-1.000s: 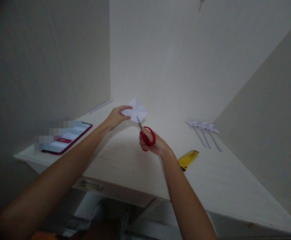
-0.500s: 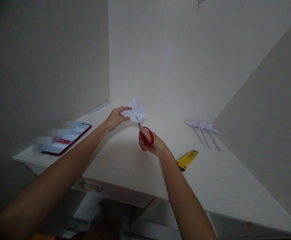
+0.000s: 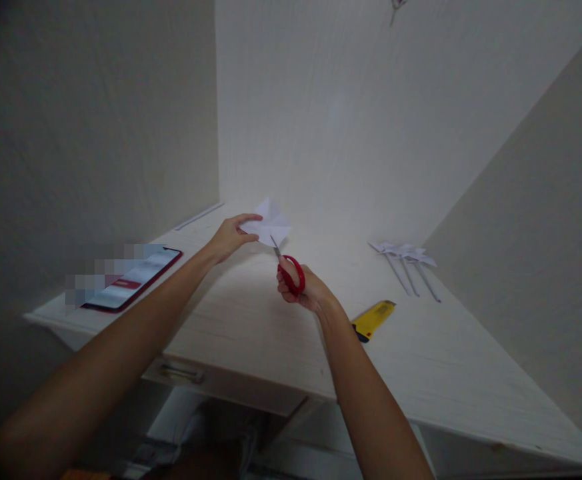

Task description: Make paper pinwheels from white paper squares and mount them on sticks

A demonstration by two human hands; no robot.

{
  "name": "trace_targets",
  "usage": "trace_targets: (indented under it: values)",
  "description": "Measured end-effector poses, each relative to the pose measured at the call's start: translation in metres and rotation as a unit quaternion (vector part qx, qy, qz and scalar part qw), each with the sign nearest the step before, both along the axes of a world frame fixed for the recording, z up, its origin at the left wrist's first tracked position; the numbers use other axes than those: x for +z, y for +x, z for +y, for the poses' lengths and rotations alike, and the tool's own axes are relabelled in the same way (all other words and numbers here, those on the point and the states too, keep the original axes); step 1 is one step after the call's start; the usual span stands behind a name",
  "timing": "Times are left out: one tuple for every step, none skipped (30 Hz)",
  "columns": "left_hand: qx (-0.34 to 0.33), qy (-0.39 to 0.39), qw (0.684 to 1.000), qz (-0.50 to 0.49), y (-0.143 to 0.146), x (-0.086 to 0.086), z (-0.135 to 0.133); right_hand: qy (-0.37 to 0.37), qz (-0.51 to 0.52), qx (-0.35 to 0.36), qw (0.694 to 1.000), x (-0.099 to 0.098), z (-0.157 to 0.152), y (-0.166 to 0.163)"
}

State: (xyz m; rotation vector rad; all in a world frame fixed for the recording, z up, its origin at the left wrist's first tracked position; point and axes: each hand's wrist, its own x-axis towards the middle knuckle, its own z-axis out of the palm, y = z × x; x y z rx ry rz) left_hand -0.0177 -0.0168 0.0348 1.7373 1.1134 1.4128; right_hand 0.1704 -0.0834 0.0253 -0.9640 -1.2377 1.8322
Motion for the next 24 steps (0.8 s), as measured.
trace_targets:
  values:
    - [0.0,-0.002,1.0,0.001,0.0,0.001,-0.001,0.001,-0.002,0.001,1.0,0.0,0.0,0.0]
    - [0.001,-0.003,1.0,0.003,0.0,0.001,-0.001,0.002,-0.004,0.001,1.0,0.0,-0.001,0.0]
    - [0.003,-0.003,1.0,0.006,0.0,0.001,-0.002,0.003,-0.006,0.0,1.0,0.0,-0.001,0.0]
    - [0.005,-0.002,1.0,0.009,-0.001,0.001,-0.002,0.004,-0.006,0.0,1.0,0.001,-0.001,0.0]
    - [0.007,0.0,1.0,0.012,-0.001,0.001,-0.002,0.005,-0.005,-0.001,1.0,0.001,-0.001,0.0]
    - [0.01,0.002,1.0,0.016,-0.001,0.001,-0.002,0.008,-0.003,-0.003,1.0,0.001,-0.001,0.0]
    - [0.013,0.003,1.0,0.02,-0.002,0.0,-0.002,0.01,-0.004,-0.002,1.0,0.001,-0.001,-0.001]
    - [0.019,0.005,1.0,0.024,-0.002,-0.001,-0.001,0.011,-0.007,0.001,1.0,0.001,-0.002,-0.001]
    - [0.025,0.005,0.999,0.027,-0.003,-0.001,0.0,0.009,-0.013,0.005,1.0,0.002,-0.002,0.0]
    - [0.031,0.004,0.999,0.031,-0.003,-0.002,0.002,0.007,-0.019,0.009,1.0,0.003,-0.002,0.0]
    - [0.04,0.003,0.999,0.034,-0.004,-0.003,0.003,0.003,-0.024,0.012,1.0,0.004,-0.003,0.001]
    - [0.05,0.002,0.998,0.036,-0.005,-0.003,0.005,-0.002,-0.028,0.015,0.999,0.005,-0.003,0.002]
    - [0.06,0.001,0.997,0.037,-0.006,-0.004,0.006,-0.008,-0.032,0.016,0.999,0.006,-0.004,0.004]
    - [0.072,0.003,0.997,0.038,-0.007,-0.004,0.008,-0.012,-0.037,0.019,0.999,0.007,-0.004,0.006]
    - [0.084,0.005,0.996,0.039,-0.008,-0.005,0.009,-0.014,-0.046,0.024,0.999,0.009,-0.004,0.009]
    - [0.095,0.007,0.995,0.039,-0.008,-0.006,0.011,-0.009,-0.057,0.026,0.998,0.01,-0.004,0.011]
    - [0.102,0.01,0.994,0.039,-0.009,-0.007,0.013,0.008,-0.068,0.021,0.997,0.011,-0.003,0.013]
    - [0.103,0.013,0.994,0.038,-0.01,-0.008,0.014,0.039,-0.076,0.003,0.996,0.012,-0.002,0.015]
    - [0.098,0.018,0.994,0.036,-0.01,-0.008,0.015,0.082,-0.083,-0.03,0.993,0.012,0.0,0.017]
    - [0.087,0.023,0.995,0.035,-0.01,-0.009,0.015,0.131,-0.088,-0.075,0.985,0.012,0.002,0.018]
    - [0.072,0.03,0.996,0.034,-0.01,-0.009,0.016,0.18,-0.093,-0.129,0.971,0.012,0.004,0.018]
    - [0.055,0.038,0.997,0.035,-0.009,-0.009,0.015,0.221,-0.097,-0.181,0.953,0.012,0.007,0.018]
    - [0.035,0.048,0.997,0.038,-0.009,-0.008,0.014,0.251,-0.101,-0.227,0.935,0.011,0.009,0.017]
    - [0.013,0.058,0.997,0.044,-0.008,-0.008,0.013,0.27,-0.109,-0.265,0.919,0.01,0.012,0.017]
